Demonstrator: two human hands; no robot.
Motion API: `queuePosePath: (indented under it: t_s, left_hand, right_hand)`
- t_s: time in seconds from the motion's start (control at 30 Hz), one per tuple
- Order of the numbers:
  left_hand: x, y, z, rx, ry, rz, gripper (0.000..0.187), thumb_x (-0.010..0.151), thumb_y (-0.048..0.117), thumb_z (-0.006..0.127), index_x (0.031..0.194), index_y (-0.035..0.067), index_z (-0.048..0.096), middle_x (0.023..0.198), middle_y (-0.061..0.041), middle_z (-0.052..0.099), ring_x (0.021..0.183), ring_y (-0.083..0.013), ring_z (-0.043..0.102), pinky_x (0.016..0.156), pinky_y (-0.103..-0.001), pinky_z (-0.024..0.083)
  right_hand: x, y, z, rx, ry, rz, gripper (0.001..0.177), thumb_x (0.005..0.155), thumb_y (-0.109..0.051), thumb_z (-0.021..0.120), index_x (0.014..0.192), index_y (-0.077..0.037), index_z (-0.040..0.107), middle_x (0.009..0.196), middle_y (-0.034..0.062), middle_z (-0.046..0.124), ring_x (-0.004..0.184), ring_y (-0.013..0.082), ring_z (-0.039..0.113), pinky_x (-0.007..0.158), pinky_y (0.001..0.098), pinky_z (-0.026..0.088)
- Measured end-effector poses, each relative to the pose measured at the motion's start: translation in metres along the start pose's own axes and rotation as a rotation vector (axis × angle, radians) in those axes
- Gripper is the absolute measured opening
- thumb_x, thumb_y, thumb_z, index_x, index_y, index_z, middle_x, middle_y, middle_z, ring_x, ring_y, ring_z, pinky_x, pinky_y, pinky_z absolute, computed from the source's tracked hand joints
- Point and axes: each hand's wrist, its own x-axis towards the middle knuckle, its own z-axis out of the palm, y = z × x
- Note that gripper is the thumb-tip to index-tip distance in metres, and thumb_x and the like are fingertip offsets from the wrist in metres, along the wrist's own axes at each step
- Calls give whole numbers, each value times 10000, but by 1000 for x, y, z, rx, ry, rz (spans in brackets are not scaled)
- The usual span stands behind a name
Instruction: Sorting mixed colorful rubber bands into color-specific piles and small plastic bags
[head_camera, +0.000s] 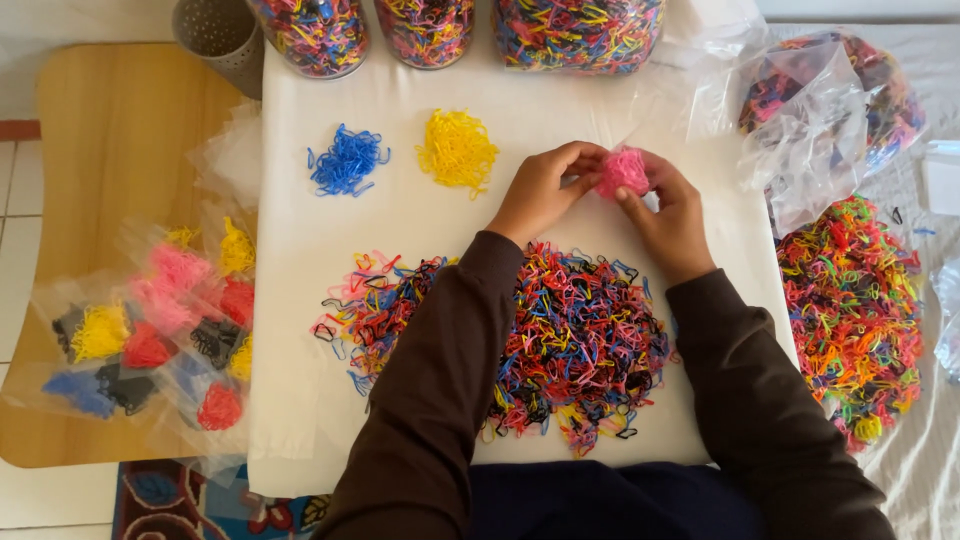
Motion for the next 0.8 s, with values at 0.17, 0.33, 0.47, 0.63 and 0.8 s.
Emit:
queuePosePath:
  t_s: [0.17, 0.33, 0.47, 0.63, 0.8]
  left_hand:
    - [1, 1, -3, 21, 3, 12, 208, 1006, 130, 674, 1204, 191, 695, 1036, -21, 791, 1039, -226, 763, 956, -371, 599]
    - [0, 0, -1, -6, 12, 6, 195, 1008, 131, 670, 1189, 199, 699, 1040, -4, 792, 1052, -205, 757, 965, -364, 594]
    - [-1, 4, -3, 0, 43, 34, 269, 1008, 141, 689, 1274, 175, 672, 1175, -67, 761, 1162, -272, 707, 1036, -423, 553]
    - [-1, -5, -1, -117, 152, -7, 340, 1015, 227, 711, 1341, 165, 635, 1295, -120, 715, 1284, -297, 634, 1131, -448, 495]
    - [-3, 3, -4, -231, 129, -62, 371, 1067, 416, 626, 1327, 152, 644, 1291, -132, 713, 1289, -315, 635, 1160, -456, 458]
  right_hand:
    - [-1, 13, -1, 13, 85, -13, 249, 951, -105, 856, 1086, 34, 699, 1174, 213, 698, 962, 275, 654, 823, 388, 546]
    - [4, -8, -3, 107, 97, -38, 261, 1101, -223, 640, 1164, 24, 694, 1210, 250, 663, 1054, 374, 662, 892, 458, 561]
    - [3, 0, -8, -93, 204, -112, 127, 1104, -71, 697, 1110, 45, 750, 1148, 215, 647, 1037, 341, 660, 874, 433, 550]
    - [1, 0, -5, 221, 288, 57, 278, 1139, -257, 609, 1115, -19, 749, 1084, 122, 677, 995, 195, 636, 944, 396, 566]
    - [0, -9, -6, 94, 233, 159, 212, 1122, -190, 683, 1129, 6, 764, 1055, 129, 742, 965, 158, 639, 889, 393, 588]
